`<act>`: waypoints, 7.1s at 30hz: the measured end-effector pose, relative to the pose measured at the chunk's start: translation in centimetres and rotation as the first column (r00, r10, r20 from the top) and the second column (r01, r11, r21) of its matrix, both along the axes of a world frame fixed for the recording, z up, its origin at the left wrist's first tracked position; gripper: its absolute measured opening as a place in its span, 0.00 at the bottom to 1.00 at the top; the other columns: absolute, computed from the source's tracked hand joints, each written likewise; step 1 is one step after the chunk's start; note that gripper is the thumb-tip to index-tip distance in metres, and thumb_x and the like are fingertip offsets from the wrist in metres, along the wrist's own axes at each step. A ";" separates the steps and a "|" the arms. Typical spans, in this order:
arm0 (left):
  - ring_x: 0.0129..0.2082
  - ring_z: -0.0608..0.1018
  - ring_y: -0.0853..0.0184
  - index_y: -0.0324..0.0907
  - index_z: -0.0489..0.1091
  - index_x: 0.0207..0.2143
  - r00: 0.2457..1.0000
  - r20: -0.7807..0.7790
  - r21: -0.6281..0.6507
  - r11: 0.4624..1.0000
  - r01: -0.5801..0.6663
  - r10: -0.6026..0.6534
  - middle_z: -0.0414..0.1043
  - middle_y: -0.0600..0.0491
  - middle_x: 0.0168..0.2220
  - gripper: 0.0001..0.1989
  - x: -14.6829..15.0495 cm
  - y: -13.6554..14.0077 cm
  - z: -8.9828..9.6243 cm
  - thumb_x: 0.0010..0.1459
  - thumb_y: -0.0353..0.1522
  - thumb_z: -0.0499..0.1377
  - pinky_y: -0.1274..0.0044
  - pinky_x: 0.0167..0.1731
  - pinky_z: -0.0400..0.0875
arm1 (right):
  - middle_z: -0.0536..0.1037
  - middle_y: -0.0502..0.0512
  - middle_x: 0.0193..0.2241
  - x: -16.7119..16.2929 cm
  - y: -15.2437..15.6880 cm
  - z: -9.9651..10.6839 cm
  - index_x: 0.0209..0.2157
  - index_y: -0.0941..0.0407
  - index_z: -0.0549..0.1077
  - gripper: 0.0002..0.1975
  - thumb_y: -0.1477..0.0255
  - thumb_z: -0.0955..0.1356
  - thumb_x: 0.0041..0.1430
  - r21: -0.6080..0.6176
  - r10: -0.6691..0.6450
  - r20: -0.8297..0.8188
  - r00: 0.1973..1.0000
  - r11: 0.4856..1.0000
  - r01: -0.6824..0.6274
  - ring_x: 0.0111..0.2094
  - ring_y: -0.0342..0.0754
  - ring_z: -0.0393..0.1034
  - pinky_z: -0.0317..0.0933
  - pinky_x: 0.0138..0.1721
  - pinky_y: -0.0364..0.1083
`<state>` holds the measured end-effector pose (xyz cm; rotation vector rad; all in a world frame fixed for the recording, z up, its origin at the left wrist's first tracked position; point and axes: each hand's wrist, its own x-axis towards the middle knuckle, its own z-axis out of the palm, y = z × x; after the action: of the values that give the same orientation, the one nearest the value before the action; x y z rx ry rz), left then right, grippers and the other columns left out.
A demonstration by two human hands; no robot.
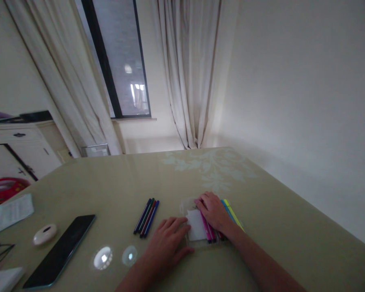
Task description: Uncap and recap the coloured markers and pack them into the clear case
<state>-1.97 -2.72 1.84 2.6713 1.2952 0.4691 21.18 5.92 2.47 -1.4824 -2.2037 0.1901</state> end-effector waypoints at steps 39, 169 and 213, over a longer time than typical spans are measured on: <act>0.61 0.71 0.51 0.45 0.57 0.69 0.990 0.141 0.147 0.989 -0.025 0.004 0.68 0.42 0.63 0.35 -0.4 -0.2 0.2 0.67 0.51 0.56 0.59 0.60 0.68 | 0.63 0.45 0.21 -3.6 -3.8 1.7 0.27 0.52 0.63 0.26 0.46 0.60 0.69 -0.191 -0.055 -0.686 0.726 0.976 -0.106 0.25 0.46 0.61 0.56 0.27 0.44; 0.62 0.72 0.55 0.49 0.69 0.61 0.997 0.040 -0.034 0.997 0.066 -0.064 0.71 0.48 0.63 0.22 -0.2 0.1 0.4 0.66 0.41 0.62 0.60 0.62 0.66 | 0.65 0.46 0.21 2.5 1.9 0.1 0.24 0.52 0.61 0.24 0.51 0.61 0.69 -0.006 -0.077 -0.416 0.906 0.997 0.082 0.25 0.46 0.61 0.53 0.30 0.45; 0.52 0.80 0.61 0.34 0.66 0.64 0.750 -0.204 0.395 0.754 -0.525 0.629 0.72 0.38 0.58 0.29 -3.0 2.3 -2.1 0.62 0.13 0.51 0.76 0.48 0.77 | 0.78 0.59 0.32 4.3 1.2 1.1 0.30 0.55 0.74 0.22 0.64 0.57 0.73 0.049 -0.164 -0.161 0.973 0.984 0.173 0.39 0.53 0.71 0.58 0.44 0.49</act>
<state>-5.02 -0.40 -0.29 2.5958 2.3842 0.3148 25.48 7.07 3.58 -1.5558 -1.9330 0.1737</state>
